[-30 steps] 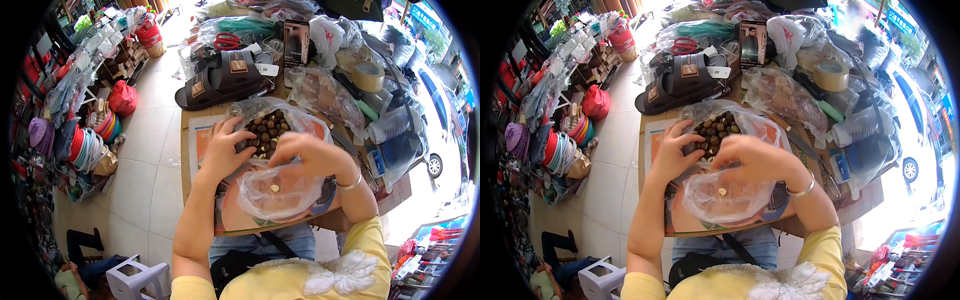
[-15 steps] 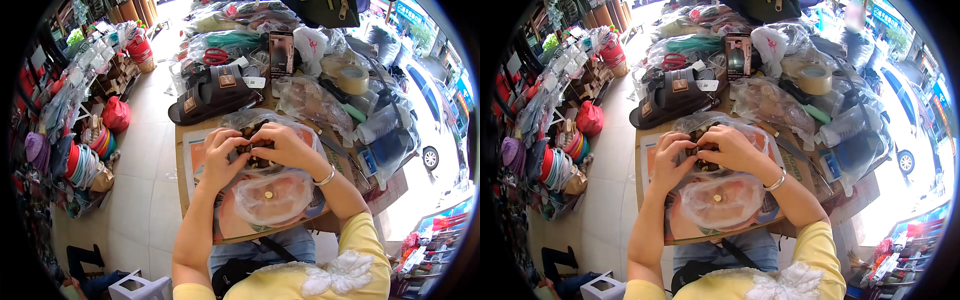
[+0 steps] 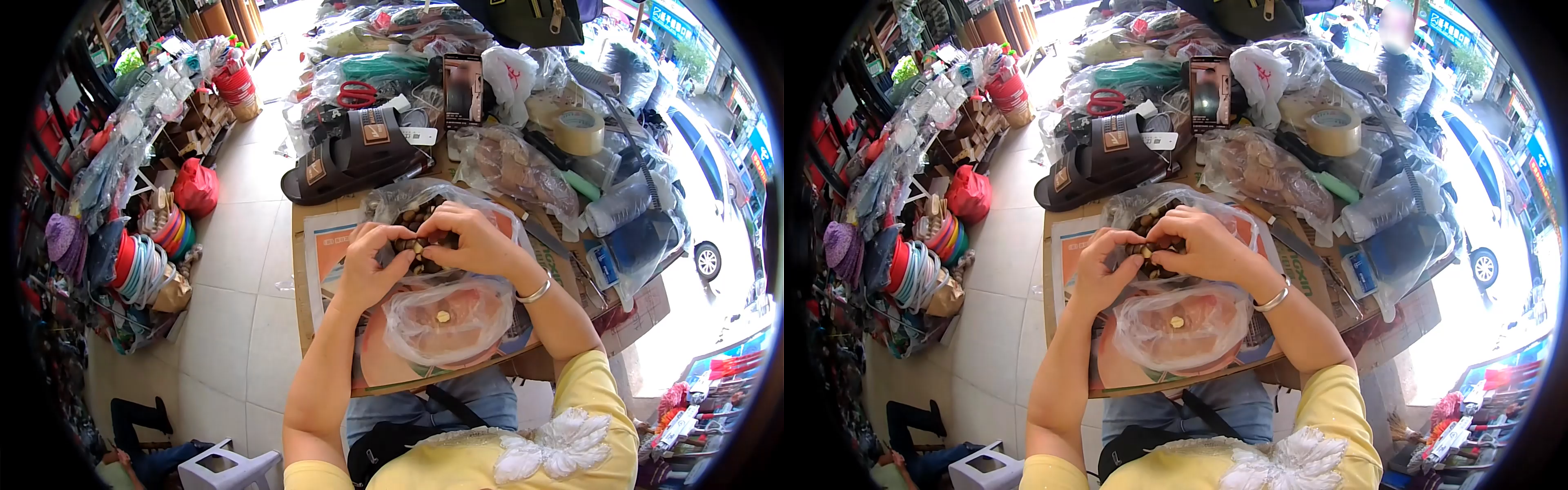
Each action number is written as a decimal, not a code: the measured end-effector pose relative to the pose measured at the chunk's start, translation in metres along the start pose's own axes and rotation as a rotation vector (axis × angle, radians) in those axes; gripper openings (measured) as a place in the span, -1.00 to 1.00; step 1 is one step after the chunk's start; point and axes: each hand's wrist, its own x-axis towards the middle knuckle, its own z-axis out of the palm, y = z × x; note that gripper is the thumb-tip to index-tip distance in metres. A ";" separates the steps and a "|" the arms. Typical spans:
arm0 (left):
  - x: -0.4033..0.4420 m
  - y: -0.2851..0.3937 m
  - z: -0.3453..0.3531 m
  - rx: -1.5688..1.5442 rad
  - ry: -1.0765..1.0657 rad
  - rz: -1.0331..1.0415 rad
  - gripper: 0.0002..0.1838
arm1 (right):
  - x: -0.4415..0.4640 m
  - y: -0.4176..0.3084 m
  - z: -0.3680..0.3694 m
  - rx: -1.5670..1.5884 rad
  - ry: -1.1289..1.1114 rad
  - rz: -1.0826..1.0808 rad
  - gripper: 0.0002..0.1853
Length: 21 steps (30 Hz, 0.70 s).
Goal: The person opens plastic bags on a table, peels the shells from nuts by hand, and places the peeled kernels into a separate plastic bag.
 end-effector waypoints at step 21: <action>-0.004 -0.002 0.015 0.062 0.119 -0.043 -0.73 | 0.001 0.009 0.025 0.332 0.240 0.165 -0.70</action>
